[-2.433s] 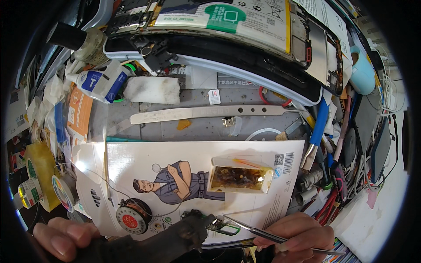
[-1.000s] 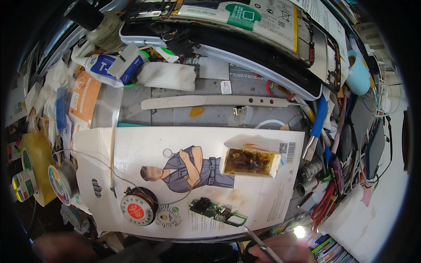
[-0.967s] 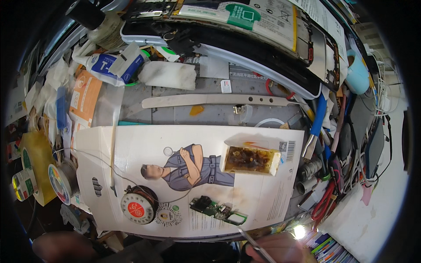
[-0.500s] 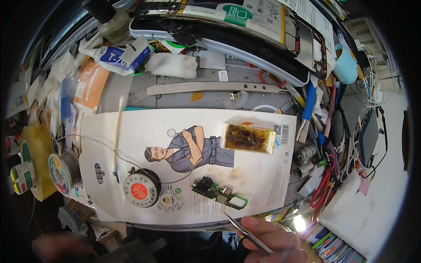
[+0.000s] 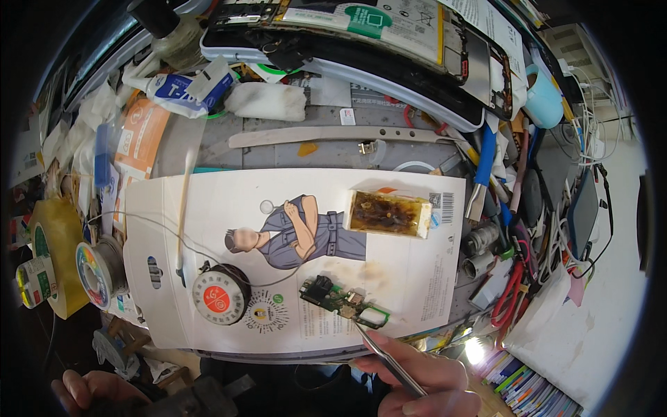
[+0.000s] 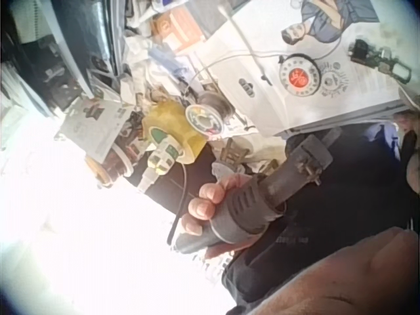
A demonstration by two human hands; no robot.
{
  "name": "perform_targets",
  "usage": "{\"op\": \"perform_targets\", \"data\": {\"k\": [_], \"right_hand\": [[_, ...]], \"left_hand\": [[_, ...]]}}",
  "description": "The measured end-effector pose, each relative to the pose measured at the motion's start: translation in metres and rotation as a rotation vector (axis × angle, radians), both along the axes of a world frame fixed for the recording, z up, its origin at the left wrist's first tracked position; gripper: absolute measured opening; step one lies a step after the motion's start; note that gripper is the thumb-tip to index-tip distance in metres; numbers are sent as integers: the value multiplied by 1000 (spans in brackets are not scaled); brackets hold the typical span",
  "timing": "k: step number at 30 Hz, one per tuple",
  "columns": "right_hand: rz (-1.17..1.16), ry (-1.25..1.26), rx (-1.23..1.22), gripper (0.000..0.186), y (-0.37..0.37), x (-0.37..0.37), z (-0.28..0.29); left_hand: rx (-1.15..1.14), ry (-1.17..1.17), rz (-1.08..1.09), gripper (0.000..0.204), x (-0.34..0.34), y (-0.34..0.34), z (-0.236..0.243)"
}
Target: The person uses a soldering iron and tweezers to solder components on a small green circuit board. They repeatedly heat and adjust tiny parts, occasionally repositioning the board and handling solder wire.
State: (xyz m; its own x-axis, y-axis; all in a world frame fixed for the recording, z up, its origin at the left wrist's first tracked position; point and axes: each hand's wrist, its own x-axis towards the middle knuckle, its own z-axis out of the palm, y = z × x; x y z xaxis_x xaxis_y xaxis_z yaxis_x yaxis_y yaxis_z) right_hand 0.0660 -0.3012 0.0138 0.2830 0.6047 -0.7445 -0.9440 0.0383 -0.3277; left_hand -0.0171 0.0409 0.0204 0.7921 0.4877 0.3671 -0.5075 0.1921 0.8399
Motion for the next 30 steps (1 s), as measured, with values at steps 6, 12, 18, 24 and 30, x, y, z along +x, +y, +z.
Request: {"op": "perform_targets", "data": {"k": [6,12,18,24,30], "right_hand": [[213,-333,180,93,-15,6,-34],[-228,420,603,77,-17,9,-10],[319,-1204,-330,51,16,7,-14],[-78,-282,9,46,1,7,-19],[-295,290,89,47,-6,-3,-1]], "left_hand": [[4,22,-23,53,-1,0,3],[-8,15,-58,53,-2,-1,4],[-14,14,-97,55,2,-6,2],[48,41,-180,59,11,-14,-1],[84,40,-208,64,20,-23,-7]]}}
